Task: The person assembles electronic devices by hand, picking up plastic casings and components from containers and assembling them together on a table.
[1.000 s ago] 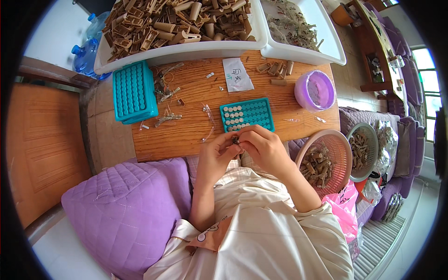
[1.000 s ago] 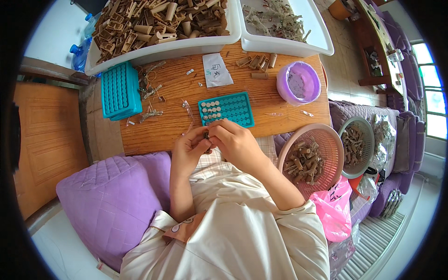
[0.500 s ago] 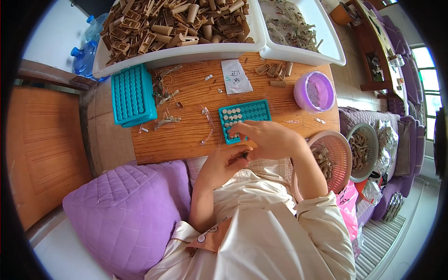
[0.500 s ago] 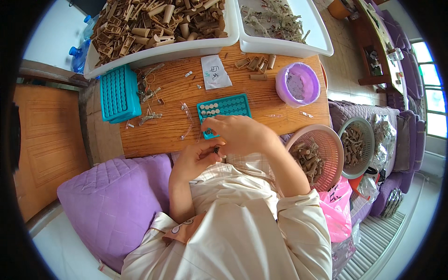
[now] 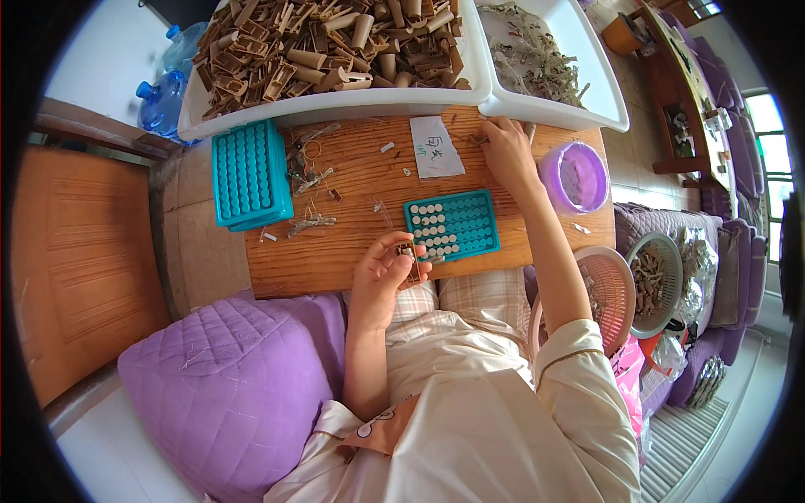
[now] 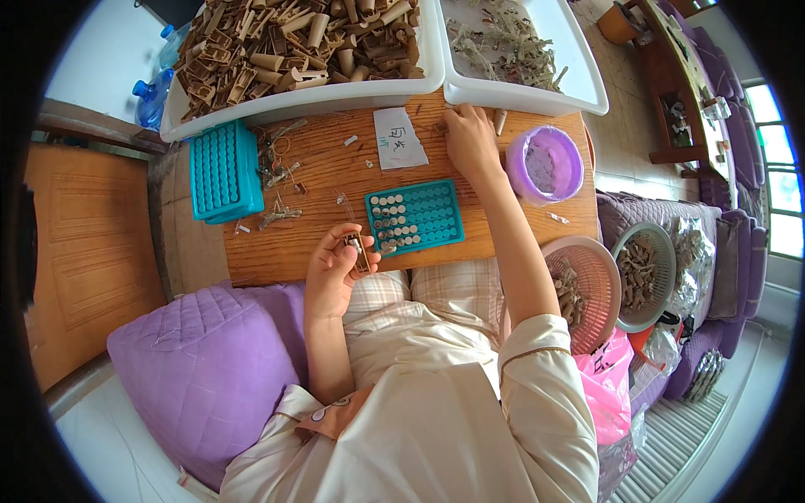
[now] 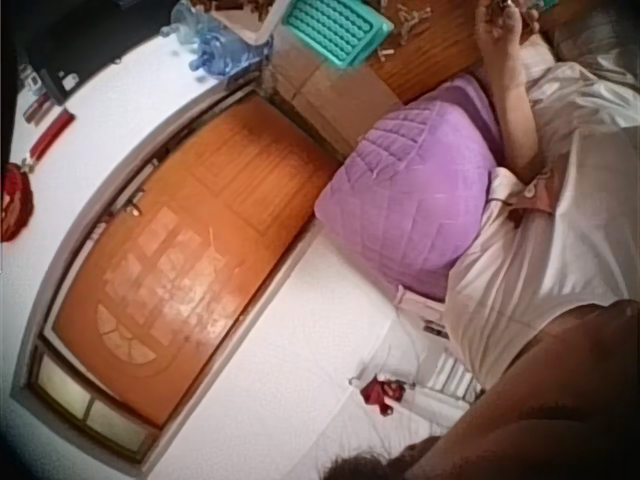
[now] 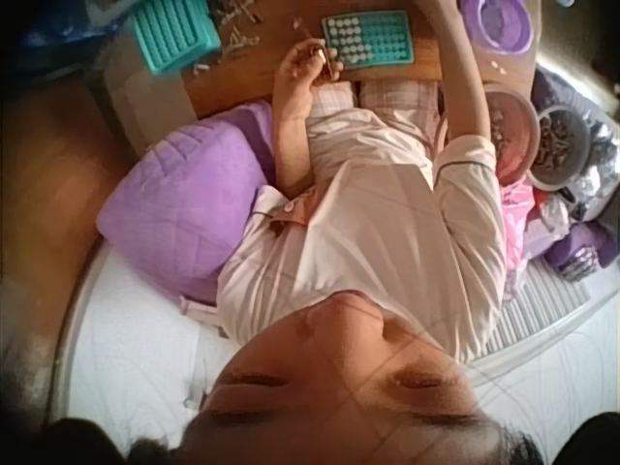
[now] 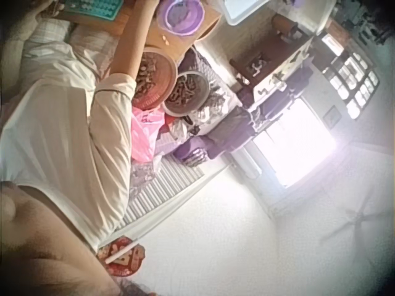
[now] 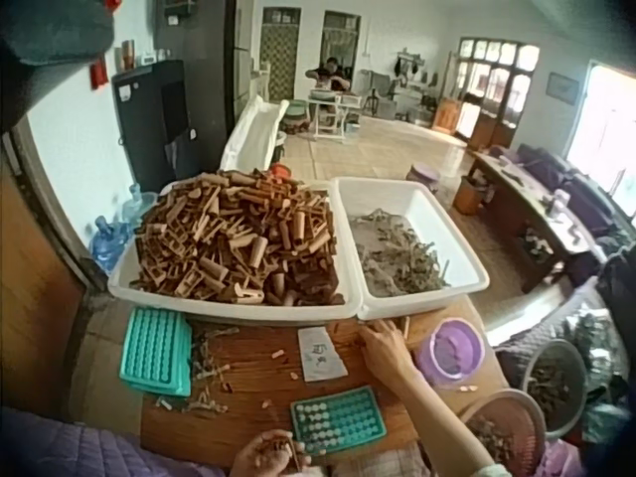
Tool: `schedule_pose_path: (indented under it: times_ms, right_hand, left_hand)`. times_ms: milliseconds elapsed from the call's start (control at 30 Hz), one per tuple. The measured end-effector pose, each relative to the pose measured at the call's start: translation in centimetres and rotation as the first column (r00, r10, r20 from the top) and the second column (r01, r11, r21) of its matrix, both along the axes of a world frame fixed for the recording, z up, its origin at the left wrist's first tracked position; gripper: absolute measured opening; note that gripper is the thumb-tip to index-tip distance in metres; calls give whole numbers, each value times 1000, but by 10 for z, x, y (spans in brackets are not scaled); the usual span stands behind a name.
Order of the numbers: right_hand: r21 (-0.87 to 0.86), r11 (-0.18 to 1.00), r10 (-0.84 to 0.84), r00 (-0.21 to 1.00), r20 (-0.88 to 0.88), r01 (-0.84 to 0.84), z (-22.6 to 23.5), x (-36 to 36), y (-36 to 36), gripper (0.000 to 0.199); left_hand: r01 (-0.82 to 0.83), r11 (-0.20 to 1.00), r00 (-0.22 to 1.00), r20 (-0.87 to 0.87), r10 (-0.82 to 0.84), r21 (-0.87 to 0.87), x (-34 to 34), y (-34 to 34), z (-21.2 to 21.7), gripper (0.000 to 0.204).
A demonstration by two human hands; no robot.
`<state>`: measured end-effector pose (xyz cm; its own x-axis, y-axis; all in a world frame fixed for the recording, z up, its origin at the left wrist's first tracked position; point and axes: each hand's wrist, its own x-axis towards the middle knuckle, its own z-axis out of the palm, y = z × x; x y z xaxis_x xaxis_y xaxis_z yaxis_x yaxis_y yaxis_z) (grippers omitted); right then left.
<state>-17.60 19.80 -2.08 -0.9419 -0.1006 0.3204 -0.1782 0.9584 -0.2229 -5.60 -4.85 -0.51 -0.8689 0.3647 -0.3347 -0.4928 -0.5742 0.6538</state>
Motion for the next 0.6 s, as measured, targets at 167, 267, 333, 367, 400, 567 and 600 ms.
schedule_pose_path:
  times_ms: [167,267,333,367,400,567,600]
  right_hand:
    - [95,994,-60,996,72,53,0,-3,0,17]
    - [-318,945,-60,997,49,73,14,6,-15,9]
    - [-580,799,-64,982,178,158,36,24,-33,10]
    - [-772,578,-35,953,301,265,44,34,-42,11]
    - [-768,581,-44,953,301,269,51,46,-47,11]
    - [-954,94,371,879,299,285,69,92,-82,15]
    - [-954,94,370,880,298,284,69,98,-87,15]
  left_hand:
    - [-78,997,997,-26,78,29,1,4,3,31]
    - [-168,980,985,-6,170,103,0,5,7,31]
    - [-247,959,968,-12,251,140,1,2,7,30]
    - [-250,958,967,-9,254,138,2,2,9,30]
    - [-292,952,955,-27,295,89,2,5,14,30]
    - [-411,912,903,-134,408,5,7,7,13,31]
    - [-409,912,904,-135,406,5,7,7,14,31]
